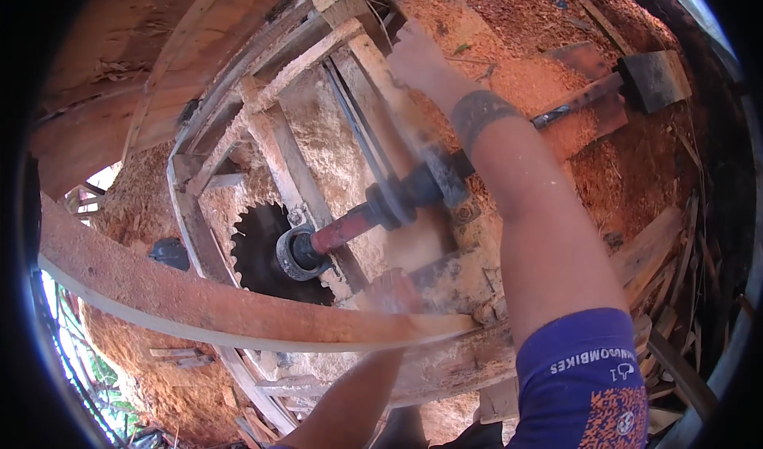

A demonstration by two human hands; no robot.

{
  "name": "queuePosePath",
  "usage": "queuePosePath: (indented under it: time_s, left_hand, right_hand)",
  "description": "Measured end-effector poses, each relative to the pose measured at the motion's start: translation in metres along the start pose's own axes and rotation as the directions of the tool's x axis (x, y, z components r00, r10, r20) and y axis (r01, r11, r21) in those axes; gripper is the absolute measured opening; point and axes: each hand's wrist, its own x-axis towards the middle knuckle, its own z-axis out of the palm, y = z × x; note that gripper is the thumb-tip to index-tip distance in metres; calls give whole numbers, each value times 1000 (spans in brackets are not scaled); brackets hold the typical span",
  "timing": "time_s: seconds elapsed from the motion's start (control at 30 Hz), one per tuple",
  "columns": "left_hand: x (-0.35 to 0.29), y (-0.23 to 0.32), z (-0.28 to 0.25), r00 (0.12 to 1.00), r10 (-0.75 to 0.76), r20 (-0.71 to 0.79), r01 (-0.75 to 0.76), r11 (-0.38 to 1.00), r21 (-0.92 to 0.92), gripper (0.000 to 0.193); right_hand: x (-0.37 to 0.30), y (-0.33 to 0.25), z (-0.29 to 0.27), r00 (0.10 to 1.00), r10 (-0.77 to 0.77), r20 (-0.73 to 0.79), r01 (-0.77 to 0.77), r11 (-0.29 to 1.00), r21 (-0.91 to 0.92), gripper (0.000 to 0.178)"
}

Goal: The person saws a timber beam using a large circular saw blade, then moves to an electric motor and works on its wiring with their hands.

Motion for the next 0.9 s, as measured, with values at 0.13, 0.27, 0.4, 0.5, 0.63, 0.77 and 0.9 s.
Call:
queuePosePath:
  time_s: [0.13,0.27,0.4,0.5,0.63,0.77,0.9]
  left_hand:
    - [0,-4,0,1000,5,-11,-5,1000,7,13]
    - [-1,-2,2,1000,17,-13,-17,1000,-3,14]
    - [6,-4,2,999,26,-31,-26,1000,-2,15]
    - [-3,-5,-1,1000,24,-12,-24,1000,-1,15]
    - [-3,-3,0,999,36,-18,-36,999,-7,17]
    - [-1,-1,-1,999,49,-23,-49,999,-5,18]
    - [-2,-4,-1,998,51,-22,-51,999,1,19]
  right_hand:
    - [-6,-3,-9,996,25,91,-27,999,25,18]
    - [-9,-1,4,994,103,-20,-103,995,12,18]
    - [-8,5,0,993,55,109,-51,998,-44,17]
    - [-30,16,0,964,218,154,-203,973,-110,16]
    - [-24,21,3,977,198,85,-194,980,-56,17]
    - [-15,15,6,991,133,4,-133,991,0,18]
    - [-17,5,8,991,133,-18,-133,991,1,19]
